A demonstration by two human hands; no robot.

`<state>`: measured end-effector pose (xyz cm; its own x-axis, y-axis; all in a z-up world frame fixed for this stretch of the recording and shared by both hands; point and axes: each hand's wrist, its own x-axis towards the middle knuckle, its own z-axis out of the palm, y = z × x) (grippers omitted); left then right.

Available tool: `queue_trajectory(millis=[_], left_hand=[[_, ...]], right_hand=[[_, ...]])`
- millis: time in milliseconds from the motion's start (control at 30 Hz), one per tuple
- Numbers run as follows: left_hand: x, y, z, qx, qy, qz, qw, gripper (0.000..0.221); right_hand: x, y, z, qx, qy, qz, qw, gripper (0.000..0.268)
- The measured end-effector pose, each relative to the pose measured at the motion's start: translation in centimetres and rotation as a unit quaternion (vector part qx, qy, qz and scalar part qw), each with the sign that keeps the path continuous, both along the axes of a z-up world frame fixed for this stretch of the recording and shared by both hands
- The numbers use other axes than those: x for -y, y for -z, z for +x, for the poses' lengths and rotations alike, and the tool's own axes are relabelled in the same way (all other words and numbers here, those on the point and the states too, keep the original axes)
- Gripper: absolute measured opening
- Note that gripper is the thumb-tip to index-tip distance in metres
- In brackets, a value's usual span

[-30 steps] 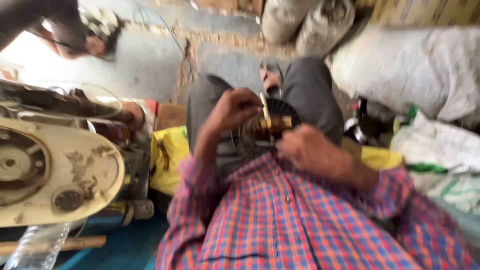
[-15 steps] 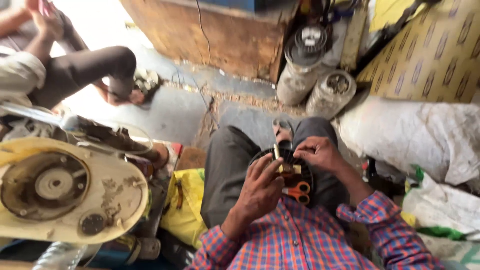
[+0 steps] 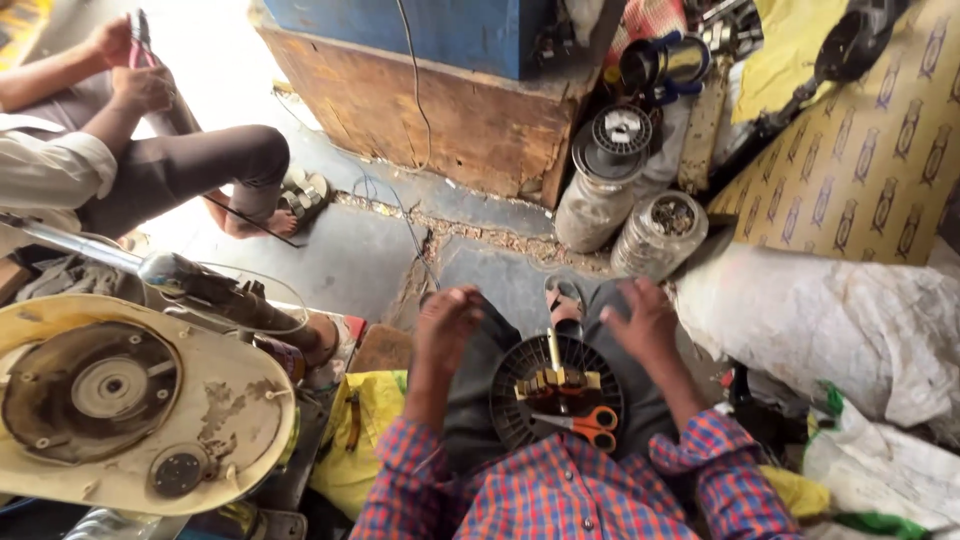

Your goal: The person sits on the ground with a small electric motor armature on their lap and fits copper wire coils onto its slots, pressing and adjusting the windings by hand. They use scissors and pliers to trim and position wire ends while turning the armature to work on different sides.

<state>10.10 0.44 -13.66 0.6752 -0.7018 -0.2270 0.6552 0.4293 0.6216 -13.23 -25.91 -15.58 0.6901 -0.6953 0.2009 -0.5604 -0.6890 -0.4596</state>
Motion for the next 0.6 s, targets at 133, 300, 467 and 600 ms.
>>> queue_trajectory(millis=[133,300,467,600], left_hand=[[2.8,7.6,-2.0,0.039,0.062,0.009,0.997,0.021],[4.4,10.1,-2.7,0.211,0.157,0.258,0.93,0.025],[4.0,9.9,-2.8,0.181,0.161,0.23,0.942,0.023],[4.2,9.8,-2.6,0.191,0.16,0.231,0.94,0.022]], right_hand=[[0.0,1.7,0.3,-0.128,-0.026,-0.064,0.989,0.074],[1.1,2.9,-0.8,-0.119,-0.011,-0.051,0.991,0.077],[1.3,2.1,-2.2,-0.155,0.024,-0.053,0.986,0.077],[1.7,1.2,-3.1,-0.179,0.07,-0.047,0.98,0.076]])
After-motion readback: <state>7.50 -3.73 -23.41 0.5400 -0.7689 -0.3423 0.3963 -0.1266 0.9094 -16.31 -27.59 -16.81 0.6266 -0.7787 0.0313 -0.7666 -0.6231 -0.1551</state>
